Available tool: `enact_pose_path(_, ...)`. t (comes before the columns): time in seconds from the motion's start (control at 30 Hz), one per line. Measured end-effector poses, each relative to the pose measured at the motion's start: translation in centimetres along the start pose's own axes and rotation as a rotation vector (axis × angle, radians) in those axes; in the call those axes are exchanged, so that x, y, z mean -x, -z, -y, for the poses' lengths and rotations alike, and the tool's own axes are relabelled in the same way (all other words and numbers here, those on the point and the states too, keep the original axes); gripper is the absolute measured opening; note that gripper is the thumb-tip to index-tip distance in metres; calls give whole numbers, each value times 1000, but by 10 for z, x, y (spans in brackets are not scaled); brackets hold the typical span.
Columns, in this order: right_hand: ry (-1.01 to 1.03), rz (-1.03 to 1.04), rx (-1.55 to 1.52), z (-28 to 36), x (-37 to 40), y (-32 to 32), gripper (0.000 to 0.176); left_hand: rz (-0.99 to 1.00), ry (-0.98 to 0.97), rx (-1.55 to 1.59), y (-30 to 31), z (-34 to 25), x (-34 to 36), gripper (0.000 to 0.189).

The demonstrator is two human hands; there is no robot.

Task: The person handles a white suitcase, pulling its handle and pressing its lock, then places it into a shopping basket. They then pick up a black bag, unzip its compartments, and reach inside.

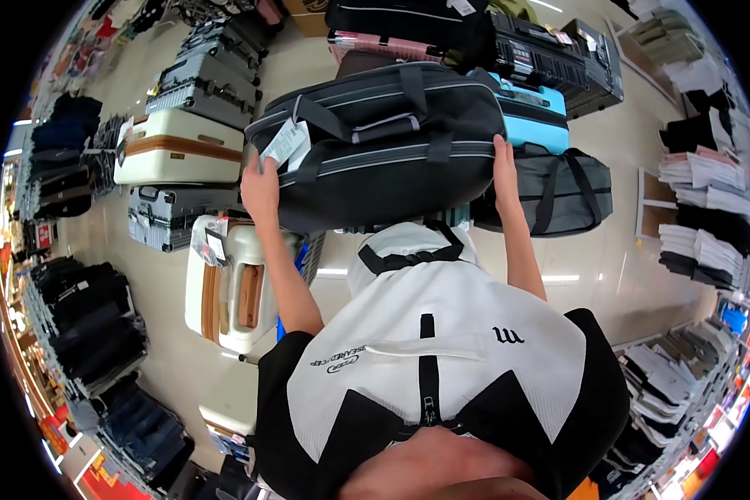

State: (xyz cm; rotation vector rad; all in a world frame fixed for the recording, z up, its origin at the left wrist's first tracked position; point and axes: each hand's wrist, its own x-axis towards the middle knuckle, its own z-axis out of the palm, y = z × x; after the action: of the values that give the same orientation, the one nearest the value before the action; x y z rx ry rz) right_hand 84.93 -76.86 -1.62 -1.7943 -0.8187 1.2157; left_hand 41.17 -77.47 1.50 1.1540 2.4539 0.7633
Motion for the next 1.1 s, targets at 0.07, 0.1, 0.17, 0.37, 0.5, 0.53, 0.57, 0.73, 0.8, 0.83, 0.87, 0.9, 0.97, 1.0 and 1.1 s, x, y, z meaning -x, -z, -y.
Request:
enact_pose_path(0.07, -15, -31, -37, 21, 19, -4, 75, 63, 26, 11, 9, -8, 3, 64)
enact_pose_path(0.1, 9, -25, -53, 22, 23, -3, 74, 80, 28, 51, 10, -3, -2, 66)
enact_pose_path(0.17, 13, 2, -104, 29, 34, 3, 80, 91, 0, 53, 17, 2, -6, 66)
enact_pose_path(0.37, -74, -238, -110, 23, 80, 29, 65, 145, -62, 122, 34, -8, 13, 59)
enact_pose_path(0.5, -117, -155, -151, 3, 84, 44, 58, 169, -78, 69, 5, -1, 23, 58)
enact_pose_path(0.53, -117, -157, -173, 1, 86, 44, 55, 135, -87, 22, 3, -3, 30, 58)
enact_pose_path(0.57, -117, -157, -193, 0, 88, 44, 52, 133, -72, -11, 6, -11, 37, 57)
enact_pose_path(0.73, -93, -78, -355, -22, 77, 59, 38, 129, -158, 36, 5, -8, 35, 54)
enact_pose_path(0.8, -103, -45, -497, -45, 65, 72, 34, 90, -207, 21, 6, -17, 40, 52)
enact_pose_path(0.83, -135, -78, -519, -44, 64, 73, 29, 53, -244, 13, 5, -23, 41, 51)
enact_pose_path(0.87, -123, -32, -514, -46, 63, 76, 28, 17, -281, 5, 8, -35, 46, 49)
enact_pose_path(0.9, -109, 13, -509, -47, 62, 80, 26, -73, -388, 48, 11, -50, 51, 40)
enact_pose_path(0.97, -82, 73, -495, -51, 59, 87, 21, -25, -586, 180, 23, -76, 57, 34)
enact_pose_path(1.0, -56, 70, -453, -54, 58, 89, 20, 1, -683, 247, 27, -89, 62, 32)
enact_pose_path(1.1, -3, 62, -358, -52, 59, 92, 19, 359, -728, 374, 18, -129, 86, 22)
